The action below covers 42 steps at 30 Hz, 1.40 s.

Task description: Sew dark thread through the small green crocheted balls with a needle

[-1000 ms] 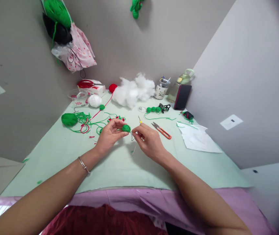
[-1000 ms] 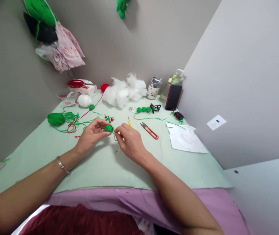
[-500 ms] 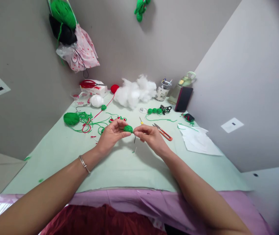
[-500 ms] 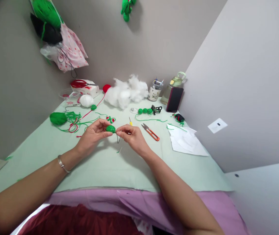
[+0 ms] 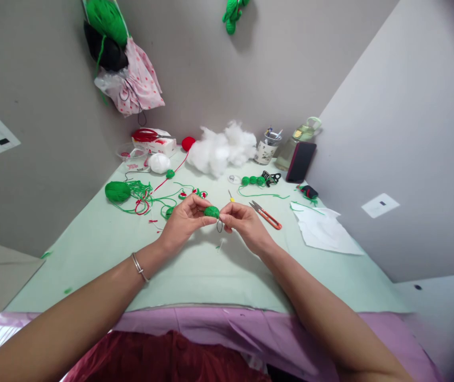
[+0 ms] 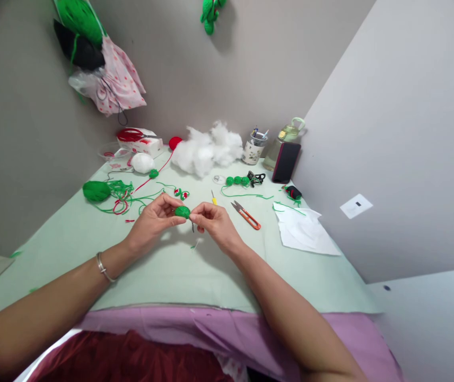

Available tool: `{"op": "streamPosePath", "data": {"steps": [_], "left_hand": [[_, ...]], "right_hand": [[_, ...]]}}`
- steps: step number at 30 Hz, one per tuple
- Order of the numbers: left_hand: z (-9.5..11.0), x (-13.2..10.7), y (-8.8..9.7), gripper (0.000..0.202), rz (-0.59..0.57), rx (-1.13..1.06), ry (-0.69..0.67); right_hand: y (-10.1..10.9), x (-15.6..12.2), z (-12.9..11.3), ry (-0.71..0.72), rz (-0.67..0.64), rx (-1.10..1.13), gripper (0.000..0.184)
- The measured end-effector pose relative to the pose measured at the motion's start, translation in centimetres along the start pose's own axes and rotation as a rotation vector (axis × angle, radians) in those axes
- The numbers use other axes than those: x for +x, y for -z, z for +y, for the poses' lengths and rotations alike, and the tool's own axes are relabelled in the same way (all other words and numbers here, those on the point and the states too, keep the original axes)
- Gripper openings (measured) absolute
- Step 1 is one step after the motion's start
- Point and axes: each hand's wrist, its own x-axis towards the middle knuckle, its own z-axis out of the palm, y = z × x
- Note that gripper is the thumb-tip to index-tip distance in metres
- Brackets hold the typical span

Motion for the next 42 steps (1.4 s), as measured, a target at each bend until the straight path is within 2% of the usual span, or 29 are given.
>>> {"op": "streamPosePath", "data": {"steps": [7,13,20,26,29,32,34,36,39,42], "left_hand": [[-0.6,0.1,0.1,0.035,0.024,0.087,-0.04],[-0.6,0.3,0.2,0.03,0.014,0.132,-0.065],[-1.0,0.1,0.2,0.027,-0.015,0.178,-0.074],[-0.8,0.1,0.3,0.026,0.008,0.259,-0.113],[-0.9,-0.1,0.3,0.024,-0.006,0.263,-0.096],[-1.4,-0.2,0.2,0.022,-0.041,0.237,-0.06],[-1.8,-0.1,0.2,0.021,-0.071,0.241,-0.062],[-2.1,-0.1,0.2,0.018,-0.101,0.287,-0.08],[-2.3,0.0,0.3,0.012,-0.154,0.369,-0.106],[-2.3,-0.1,0.3,0.013,-0.188,0.418,-0.129]], "right_hand": [[0.2,0.2,0.6,0.014,0.016,-0.217,0.022],[-0.4,-0.2,0.8,0.05,0.04,-0.155,0.014],[-0.5,-0.3,0.2,0.036,-0.018,-0.146,0.012],[-0.8,-0.6,-0.5,0.063,-0.006,-0.014,0.013],[-0.9,-0.8,-0.7,0.116,0.02,-0.252,0.007],[-0.9,-0.9,-0.5,0.257,0.112,-0.652,0.007],[-1.0,-0.8,-0.1,0.361,0.144,-0.785,0.01],[-1.0,-0.8,0.1,0.402,0.12,-0.825,0.013],[-0.8,-0.7,-0.2,0.391,0.058,-0.803,0.012],[-0.2,-0.7,-1.4,0.37,0.124,-0.572,0.008]]}}
